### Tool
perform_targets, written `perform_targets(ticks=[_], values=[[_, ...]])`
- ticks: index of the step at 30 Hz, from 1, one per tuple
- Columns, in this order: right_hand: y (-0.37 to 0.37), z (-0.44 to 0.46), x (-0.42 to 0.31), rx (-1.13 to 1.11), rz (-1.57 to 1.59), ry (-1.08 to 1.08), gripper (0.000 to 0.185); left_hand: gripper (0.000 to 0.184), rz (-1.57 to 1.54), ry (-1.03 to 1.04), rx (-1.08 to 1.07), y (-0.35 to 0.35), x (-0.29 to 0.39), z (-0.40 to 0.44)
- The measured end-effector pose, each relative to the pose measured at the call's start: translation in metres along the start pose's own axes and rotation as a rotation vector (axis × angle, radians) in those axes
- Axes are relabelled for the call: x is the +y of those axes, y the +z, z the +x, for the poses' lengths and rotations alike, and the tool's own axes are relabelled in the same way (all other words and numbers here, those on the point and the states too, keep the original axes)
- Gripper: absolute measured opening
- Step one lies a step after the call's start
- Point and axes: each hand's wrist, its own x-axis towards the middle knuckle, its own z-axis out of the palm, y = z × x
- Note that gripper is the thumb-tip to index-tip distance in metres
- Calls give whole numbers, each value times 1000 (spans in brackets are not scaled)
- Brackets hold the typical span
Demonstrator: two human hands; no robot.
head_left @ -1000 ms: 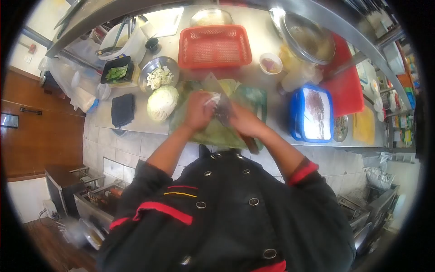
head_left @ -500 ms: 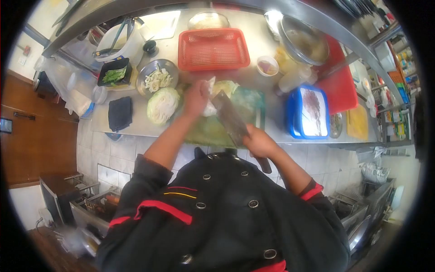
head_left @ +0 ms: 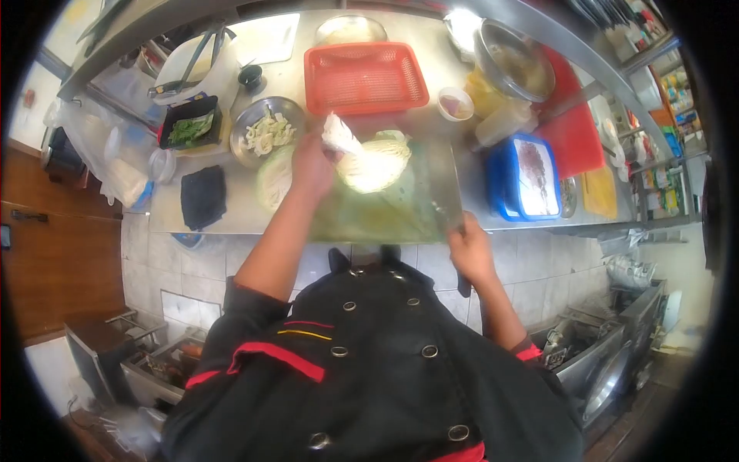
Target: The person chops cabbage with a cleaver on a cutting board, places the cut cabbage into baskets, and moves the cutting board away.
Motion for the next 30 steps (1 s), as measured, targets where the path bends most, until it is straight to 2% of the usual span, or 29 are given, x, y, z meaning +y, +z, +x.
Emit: perform_targets(ticks=[2,6,8,10,12,14,16,17,20,22,24,28,30], values=[[13,8,15,245,-187,-258,43,27,-118,-43,11,-21,-2,-6],[38,28,29,311,-375,-259,45,30,-189,-69,36,-34,26,-43],[56,45,50,421,-507,-273,45,32,-310,-74,19,-33,43,-70],[64,58,58,379,-516,-280,44,33,-283,1,35,-57,47,-83],[71,63,62,315,-544,-264,42,32,-254,45,-133,-89,51,-97],[68,73,56,238,-574,-288,40,34,-163,149,-57,-111,69,-115],[60,88,50,142,-653,-209,46,33,-107,134,41,-134,89,-133],[60,103,68,311,-697,-255,40,29,-125,180,100,-152,96,-138],[33,103,13,359,-648,-268,33,28,-161,300,246,-201,130,-164],[22,115,2,366,-405,-441,31,29,-143,401,372,-253,149,-173],[31,113,-41,422,-362,-526,28,29,-157,432,544,-309,172,-178],[81,99,-113,469,-175,-627,19,30,-233,521,677,-422,212,-168],[130,83,-155,505,-210,-707,18,30,-252,564,720,-481,236,-154]])
